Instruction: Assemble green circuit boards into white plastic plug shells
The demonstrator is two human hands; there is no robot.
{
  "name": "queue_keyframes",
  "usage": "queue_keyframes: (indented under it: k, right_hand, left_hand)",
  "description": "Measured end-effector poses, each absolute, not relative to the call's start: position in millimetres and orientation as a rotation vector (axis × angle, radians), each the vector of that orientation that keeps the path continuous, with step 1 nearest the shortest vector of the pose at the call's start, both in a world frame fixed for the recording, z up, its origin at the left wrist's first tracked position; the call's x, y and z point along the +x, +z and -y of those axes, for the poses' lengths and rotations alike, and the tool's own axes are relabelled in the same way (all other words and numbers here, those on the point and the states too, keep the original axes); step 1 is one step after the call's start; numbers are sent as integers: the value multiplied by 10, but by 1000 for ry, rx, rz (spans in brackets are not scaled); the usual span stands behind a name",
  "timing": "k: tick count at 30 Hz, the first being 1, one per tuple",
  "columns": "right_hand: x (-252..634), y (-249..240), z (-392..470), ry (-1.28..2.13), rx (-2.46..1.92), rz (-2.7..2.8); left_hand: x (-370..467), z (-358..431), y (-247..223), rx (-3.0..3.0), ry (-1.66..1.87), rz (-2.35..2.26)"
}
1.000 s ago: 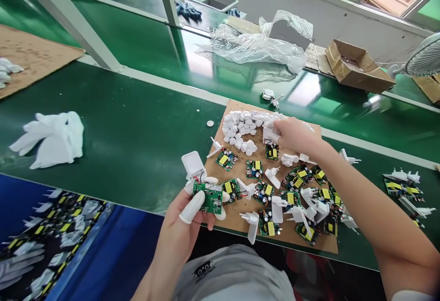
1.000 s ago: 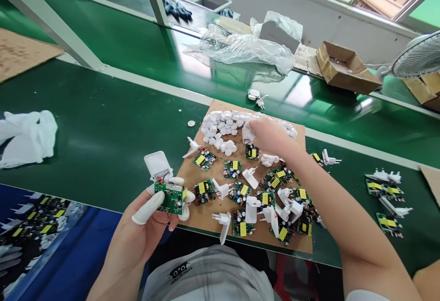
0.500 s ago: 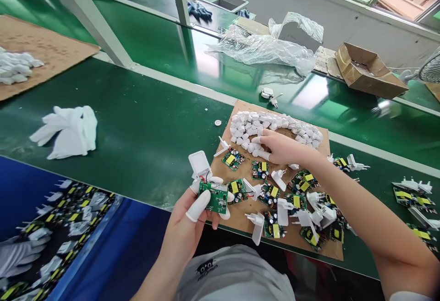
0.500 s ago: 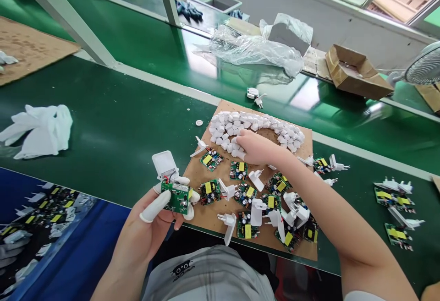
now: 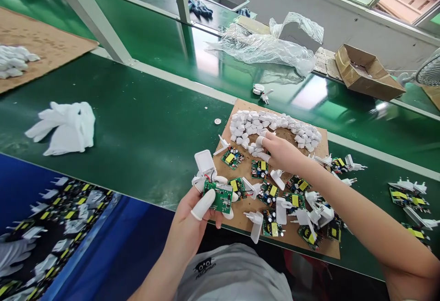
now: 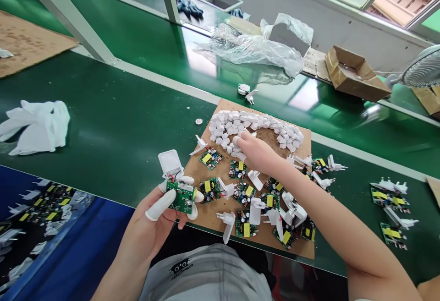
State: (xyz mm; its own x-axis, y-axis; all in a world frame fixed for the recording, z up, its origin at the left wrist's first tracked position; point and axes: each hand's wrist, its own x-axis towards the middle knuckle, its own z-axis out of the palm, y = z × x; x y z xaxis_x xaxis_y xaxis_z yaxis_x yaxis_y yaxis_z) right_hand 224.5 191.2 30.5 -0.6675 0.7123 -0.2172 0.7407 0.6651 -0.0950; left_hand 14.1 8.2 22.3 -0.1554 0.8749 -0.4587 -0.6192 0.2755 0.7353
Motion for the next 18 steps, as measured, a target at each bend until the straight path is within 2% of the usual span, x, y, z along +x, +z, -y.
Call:
queue_keyframes:
  k: [8,18]
  right_hand:
    - [1928,428,-1794,-31,1090,-2642]
    - [1845,521,-1901,-156,1238,-2567]
  left_hand:
    - [145,-77,195,248,1380,-1101]
    - [98,-69,222,303,1363,-1112]
